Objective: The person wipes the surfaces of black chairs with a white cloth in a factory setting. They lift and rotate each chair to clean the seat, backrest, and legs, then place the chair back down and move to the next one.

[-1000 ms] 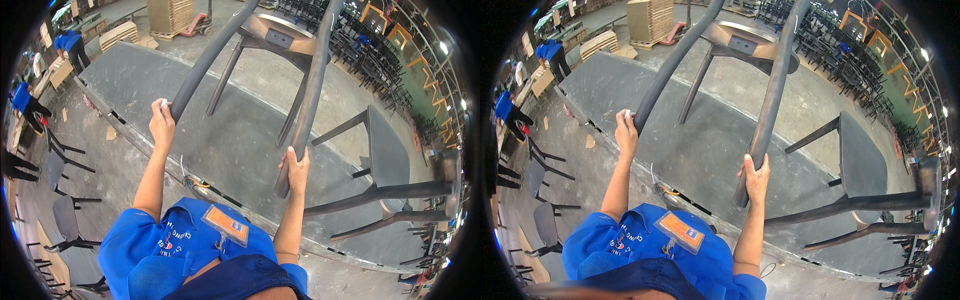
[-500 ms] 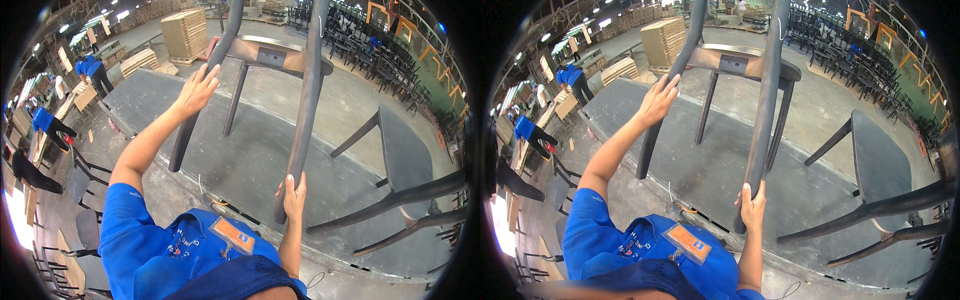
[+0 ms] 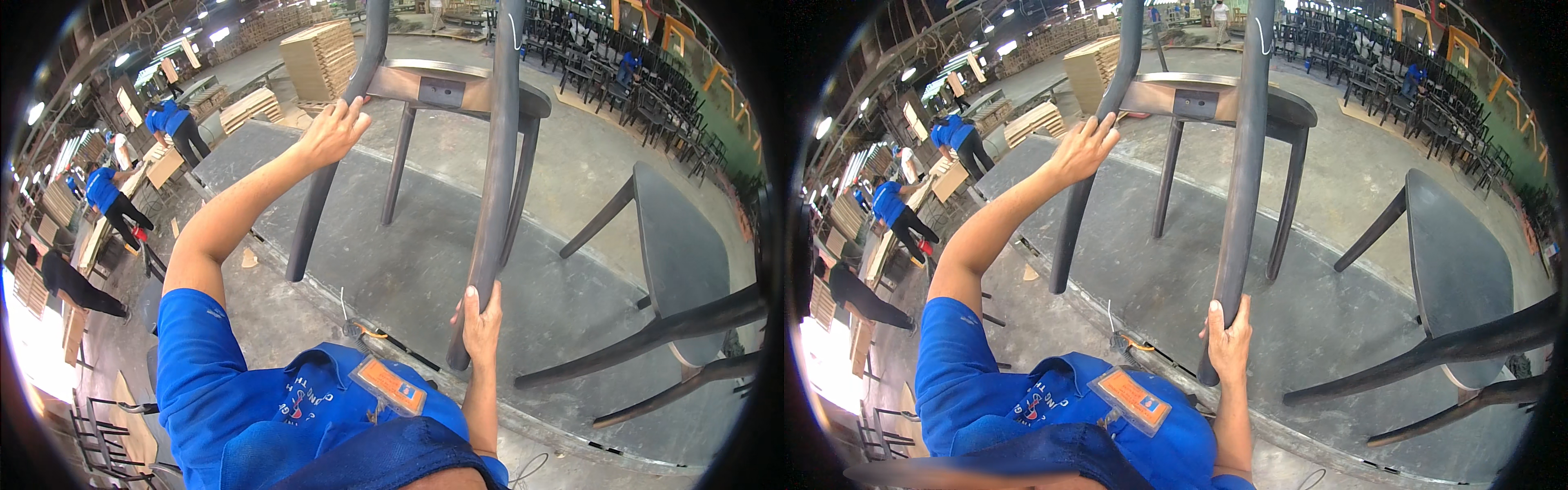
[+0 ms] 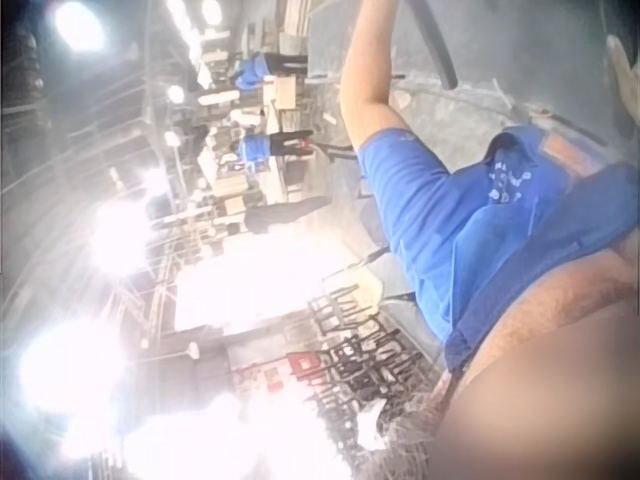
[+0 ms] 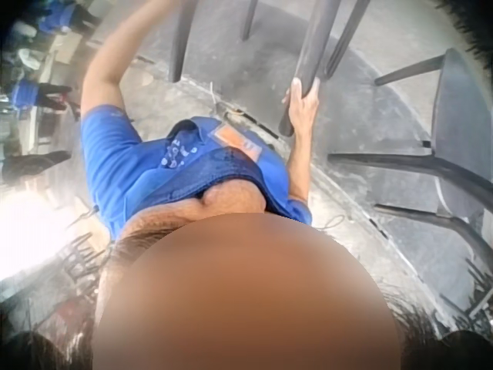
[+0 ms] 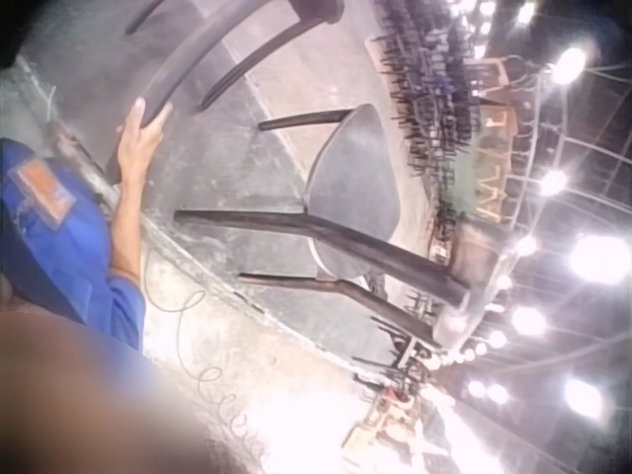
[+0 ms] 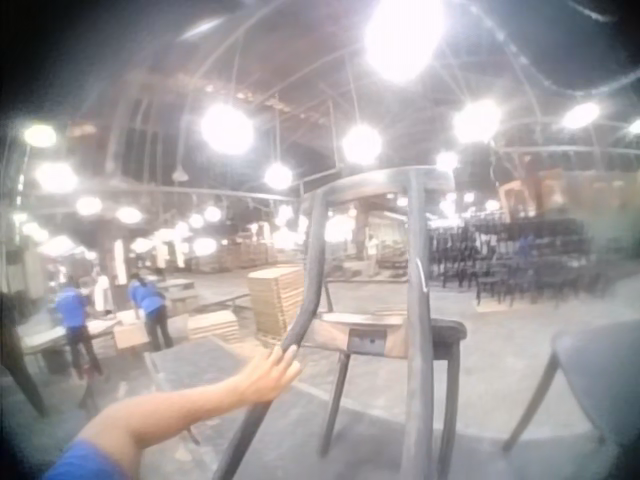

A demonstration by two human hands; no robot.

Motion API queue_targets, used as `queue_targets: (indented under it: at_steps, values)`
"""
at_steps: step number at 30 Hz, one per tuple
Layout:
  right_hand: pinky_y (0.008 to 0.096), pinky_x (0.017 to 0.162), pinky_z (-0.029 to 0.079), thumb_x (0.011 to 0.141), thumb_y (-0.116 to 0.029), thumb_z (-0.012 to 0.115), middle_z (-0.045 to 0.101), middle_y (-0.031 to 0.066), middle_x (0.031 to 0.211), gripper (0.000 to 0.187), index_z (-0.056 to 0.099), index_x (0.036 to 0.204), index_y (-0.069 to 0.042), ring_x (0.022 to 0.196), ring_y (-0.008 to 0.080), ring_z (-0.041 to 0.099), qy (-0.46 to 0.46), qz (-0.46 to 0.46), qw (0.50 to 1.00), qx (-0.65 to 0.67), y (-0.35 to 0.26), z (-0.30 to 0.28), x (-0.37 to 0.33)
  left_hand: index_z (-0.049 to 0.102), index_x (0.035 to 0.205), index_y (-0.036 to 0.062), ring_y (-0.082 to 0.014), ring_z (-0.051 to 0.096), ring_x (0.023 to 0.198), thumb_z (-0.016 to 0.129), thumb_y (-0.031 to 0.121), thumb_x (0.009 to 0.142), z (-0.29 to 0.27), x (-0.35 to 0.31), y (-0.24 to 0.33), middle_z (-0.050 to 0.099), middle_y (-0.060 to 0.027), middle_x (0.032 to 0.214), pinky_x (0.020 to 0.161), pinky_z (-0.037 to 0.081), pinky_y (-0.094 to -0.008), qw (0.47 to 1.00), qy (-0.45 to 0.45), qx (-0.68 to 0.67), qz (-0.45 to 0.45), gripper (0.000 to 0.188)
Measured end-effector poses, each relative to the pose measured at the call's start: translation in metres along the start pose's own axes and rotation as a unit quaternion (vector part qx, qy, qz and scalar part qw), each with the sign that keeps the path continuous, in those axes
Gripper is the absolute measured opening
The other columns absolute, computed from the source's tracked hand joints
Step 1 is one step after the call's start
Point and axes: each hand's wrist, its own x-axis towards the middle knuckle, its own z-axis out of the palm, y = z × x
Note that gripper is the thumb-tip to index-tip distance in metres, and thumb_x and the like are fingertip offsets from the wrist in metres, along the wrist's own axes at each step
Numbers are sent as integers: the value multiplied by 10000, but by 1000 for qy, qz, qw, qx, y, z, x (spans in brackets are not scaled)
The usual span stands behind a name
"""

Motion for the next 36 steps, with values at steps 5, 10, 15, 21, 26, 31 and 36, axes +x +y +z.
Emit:
queue_targets:
  at_steps: [5,10,15,21,26,31,36]
  values:
    - [289,479,469,934,-273,566,552,61,659,296,458,1000,-6,515,134,563,1,7,1000,8,1,0,3,546,1016,54,-275,582,882,595,101,803,-10,-6,-2,610,-123,1107,759,493,-387,976,-28,-195,-92,224]
    - [289,480,468,928,-263,577,551,58,661,301,454,1014,-1,521,134,567,-6,13,1000,19,0,0,6,561,1070,75,-295,598,956,598,126,867,-11,-20,2,623,-118,1054,802,491,-391,944,93,-231,-217,213]
    - [291,480,466,902,-223,606,558,66,672,312,452,1044,8,515,145,571,-3,16,1000,2,-6,1,17,507,1136,43,-278,653,903,496,164,955,0,-74,49,649,-139,1029,791,500,-372,796,185,-320,-479,218]
    - [274,486,469,808,-79,669,572,69,717,388,437,1097,36,534,130,575,4,25,999,-42,-21,3,38,472,1160,35,-314,658,901,434,239,980,15,-133,95,671,-179,918,774,486,-411,611,107,-382,-685,275]
    - [251,494,446,784,-81,652,558,58,742,357,479,1080,19,543,132,564,28,47,995,-81,-29,10,53,471,1153,89,-437,626,844,440,284,966,17,-134,92,657,-231,864,733,471,-491,686,43,-323,-651,272]
    - [269,490,455,789,-55,650,553,66,743,335,473,1064,19,537,143,566,61,73,984,-150,-30,17,46,462,1142,95,-428,639,798,437,291,974,18,-123,86,662,-209,817,713,482,-474,678,7,-357,-643,260]
    - [265,488,443,765,-66,628,556,77,737,393,469,1108,42,533,148,554,65,71,979,-181,-33,20,49,467,1138,110,-409,654,746,427,284,980,23,-111,73,668,-185,755,696,489,-476,691,29,-372,-620,238]
